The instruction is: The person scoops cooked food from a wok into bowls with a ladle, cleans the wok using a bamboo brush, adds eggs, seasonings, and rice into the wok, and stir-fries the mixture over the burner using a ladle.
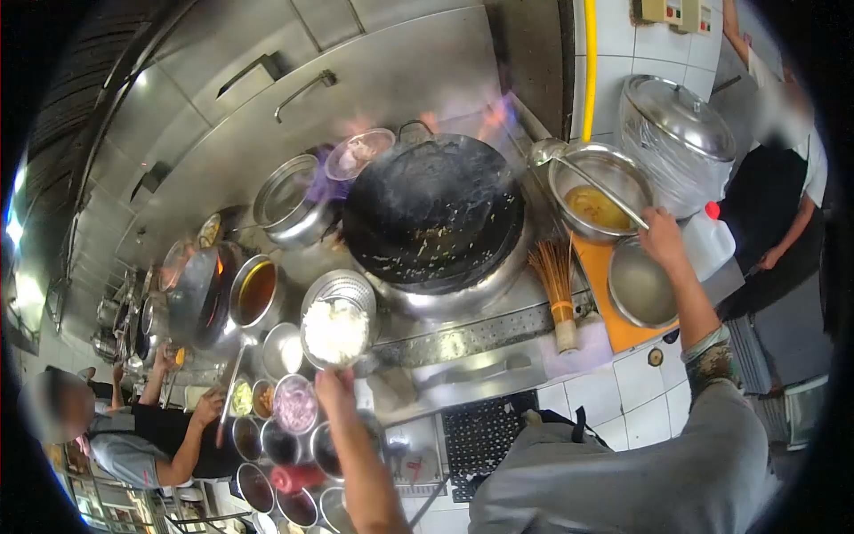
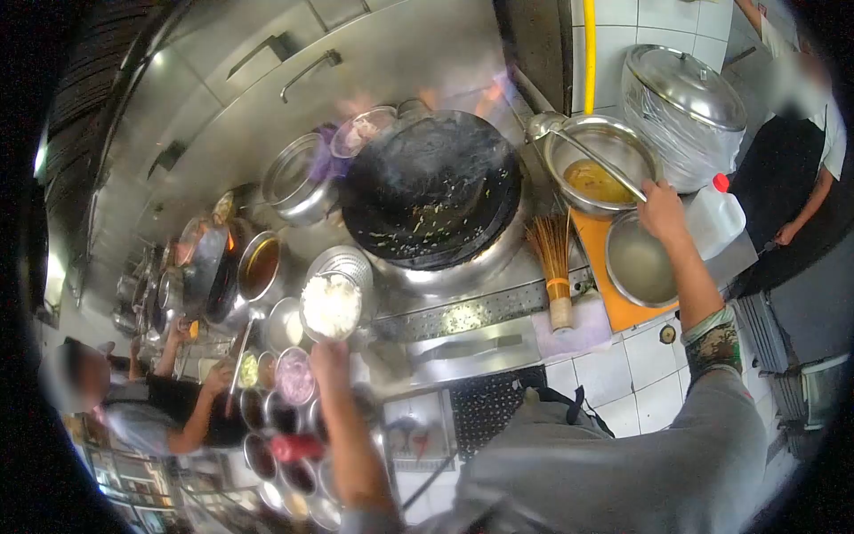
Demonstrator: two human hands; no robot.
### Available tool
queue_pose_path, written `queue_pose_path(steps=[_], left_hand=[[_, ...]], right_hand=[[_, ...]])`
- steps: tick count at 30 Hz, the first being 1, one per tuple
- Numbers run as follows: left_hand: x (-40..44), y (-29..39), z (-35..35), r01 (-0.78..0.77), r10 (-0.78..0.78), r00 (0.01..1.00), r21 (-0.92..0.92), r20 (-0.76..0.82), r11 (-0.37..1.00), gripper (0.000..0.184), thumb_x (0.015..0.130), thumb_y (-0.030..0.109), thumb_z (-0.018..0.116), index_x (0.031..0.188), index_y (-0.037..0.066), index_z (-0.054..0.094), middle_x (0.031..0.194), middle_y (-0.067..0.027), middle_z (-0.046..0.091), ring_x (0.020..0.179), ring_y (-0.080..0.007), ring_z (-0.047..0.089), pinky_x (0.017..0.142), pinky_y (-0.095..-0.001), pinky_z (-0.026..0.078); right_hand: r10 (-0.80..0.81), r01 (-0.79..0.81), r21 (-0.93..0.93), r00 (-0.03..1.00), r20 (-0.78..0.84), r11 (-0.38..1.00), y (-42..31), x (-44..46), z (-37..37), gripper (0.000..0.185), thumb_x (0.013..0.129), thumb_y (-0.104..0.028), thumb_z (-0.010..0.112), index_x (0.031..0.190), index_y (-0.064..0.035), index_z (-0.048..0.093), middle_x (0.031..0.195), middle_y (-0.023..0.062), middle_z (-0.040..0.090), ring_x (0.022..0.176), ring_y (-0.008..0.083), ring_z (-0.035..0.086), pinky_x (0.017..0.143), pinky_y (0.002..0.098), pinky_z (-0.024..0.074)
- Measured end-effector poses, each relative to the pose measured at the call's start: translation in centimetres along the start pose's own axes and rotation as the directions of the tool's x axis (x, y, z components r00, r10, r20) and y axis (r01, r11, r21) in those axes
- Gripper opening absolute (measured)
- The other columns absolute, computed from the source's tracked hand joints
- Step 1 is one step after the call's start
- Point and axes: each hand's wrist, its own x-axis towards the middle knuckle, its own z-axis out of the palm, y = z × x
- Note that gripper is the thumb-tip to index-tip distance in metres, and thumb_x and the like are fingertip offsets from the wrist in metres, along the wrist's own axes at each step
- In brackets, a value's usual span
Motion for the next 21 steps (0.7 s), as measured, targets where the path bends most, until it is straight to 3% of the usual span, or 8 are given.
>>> queue_pose_path(steps=[4, 7, 9, 10, 13, 14, 16, 21], left_hand=[[7.2, -2.3, 3.7, 0.182, -0.211, 0.967, -0.191, -0.142, 0.965, 0.020, 0.082, 0.003, 0.048, 0.100, 0.000, 0.056, 0.091, -0.0135, 0.061, 0.074, -0.0224, 0.061, 0.060, -0.0328, 0.056], [15.5, -10.5, -1.0, -0.171, 0.176, 0.984, 0.406, 0.025, 0.898, 0.025, 0.087, 0.021, 0.061, 0.082, -0.003, 0.060, 0.074, -0.0139, 0.063, 0.067, -0.0245, 0.060, 0.066, -0.0387, 0.050], [11.0, -5.6, 1.7, 0.201, -0.211, 0.976, -0.151, -0.052, 0.968, 0.018, 0.087, 0.011, 0.055, 0.094, -0.003, 0.062, 0.092, -0.0144, 0.063, 0.073, -0.0250, 0.063, 0.062, -0.0320, 0.053], [10.5, -5.5, 0.1, -0.154, 0.116, 0.987, 0.417, 0.115, 0.896, 0.018, 0.087, 0.012, 0.059, 0.094, -0.003, 0.064, 0.089, -0.0155, 0.065, 0.076, -0.0256, 0.064, 0.066, -0.0363, 0.051], [-6.2, 7.8, 12.8, -0.332, 0.336, 0.937, 0.543, 0.095, 0.772, 0.026, 0.085, 0.015, 0.065, 0.103, -0.003, 0.063, 0.102, -0.0219, 0.065, 0.091, -0.0318, 0.064, 0.080, -0.0394, 0.048], [-8.0, 6.6, 15.2, -0.682, 0.641, 0.706, 0.531, 0.301, 0.503, 0.034, 0.082, 0.014, 0.069, 0.110, -0.002, 0.061, 0.117, -0.0221, 0.060, 0.108, -0.0345, 0.057, 0.089, -0.0431, 0.044], [-9.9, 7.2, 19.9, -0.875, 0.564, 0.473, 0.435, 0.677, 0.213, 0.047, 0.080, 0.022, 0.070, 0.120, 0.001, 0.056, 0.124, -0.0200, 0.055, 0.115, -0.0369, 0.050, 0.089, -0.0480, 0.040], [-8.8, 3.0, 23.5, -0.863, 0.543, 0.491, 0.463, 0.681, 0.200, 0.025, 0.080, 0.024, 0.067, 0.098, 0.009, 0.059, 0.094, -0.0068, 0.057, 0.091, -0.0267, 0.053, 0.075, -0.0444, 0.036]], right_hand=[[-0.003, -0.007, 0.113, 0.996, 0.092, 0.994, 2.3, 2.3, 1.6, 0.024, 0.074, -0.001, 0.056, 0.098, -0.0009, 0.060, 0.103, 0.0248, 0.058, 0.101, 0.0428, 0.057, 0.086, 0.0488, 0.0456], [-0.077, 0.061, 0.089, 0.979, 0.190, 0.994, 1.9, 2.7, 1.0, 0.029, 0.074, 0.001, 0.052, 0.103, -0.0009, 0.059, 0.105, 0.0265, 0.058, 0.101, 0.0443, 0.056, 0.087, 0.0503, 0.0445], [-0.116, 0.101, 0.097, 0.979, 0.166, 0.990, 1.6, 3.2, 0.7, 0.034, 0.074, 0.000, 0.052, 0.108, -0.0004, 0.056, 0.105, 0.0275, 0.060, 0.100, 0.0448, 0.056, 0.086, 0.0499, 0.0446], [-0.159, 0.129, 0.162, 0.970, 0.187, 0.978, 2.6, 3.2, 1.8, 0.036, 0.075, 0.000, 0.052, 0.111, 0.0012, 0.054, 0.100, 0.0257, 0.062, 0.097, 0.0404, 0.060, 0.085, 0.0455, 0.0461], [-0.158, 0.064, 0.449, 0.972, 0.175, 0.891, -0.9, 0.5, 0.7, 0.035, 0.079, 0.000, 0.052, 0.114, -0.0006, 0.054, 0.087, 0.0158, 0.062, 0.075, 0.0281, 0.062, 0.071, 0.0393, 0.0504], [-0.190, 0.086, 0.453, 0.964, 0.188, 0.888, -3.1, 0.1, -1.0, 0.035, 0.079, 0.000, 0.052, 0.114, -0.0006, 0.054, 0.087, 0.0158, 0.062, 0.075, 0.0281, 0.062, 0.071, 0.0393, 0.0504], [-0.166, -0.384, 0.751, 0.825, 0.540, 0.537, -10.0, -0.7, -5.1, 0.042, 0.083, -0.001, 0.051, 0.124, -0.0048, 0.048, 0.080, 0.0045, 0.053, 0.057, 0.0129, 0.050, 0.053, 0.0309, 0.0483], [-0.579, -0.419, 0.902, 0.710, 0.399, 0.107, -24.9, -1.8, -8.4, 0.055, 0.089, -0.003, 0.052, 0.141, -0.0081, 0.035, 0.078, -0.0005, 0.047, 0.049, 0.0048, 0.042, 0.036, 0.0206, 0.0406]])
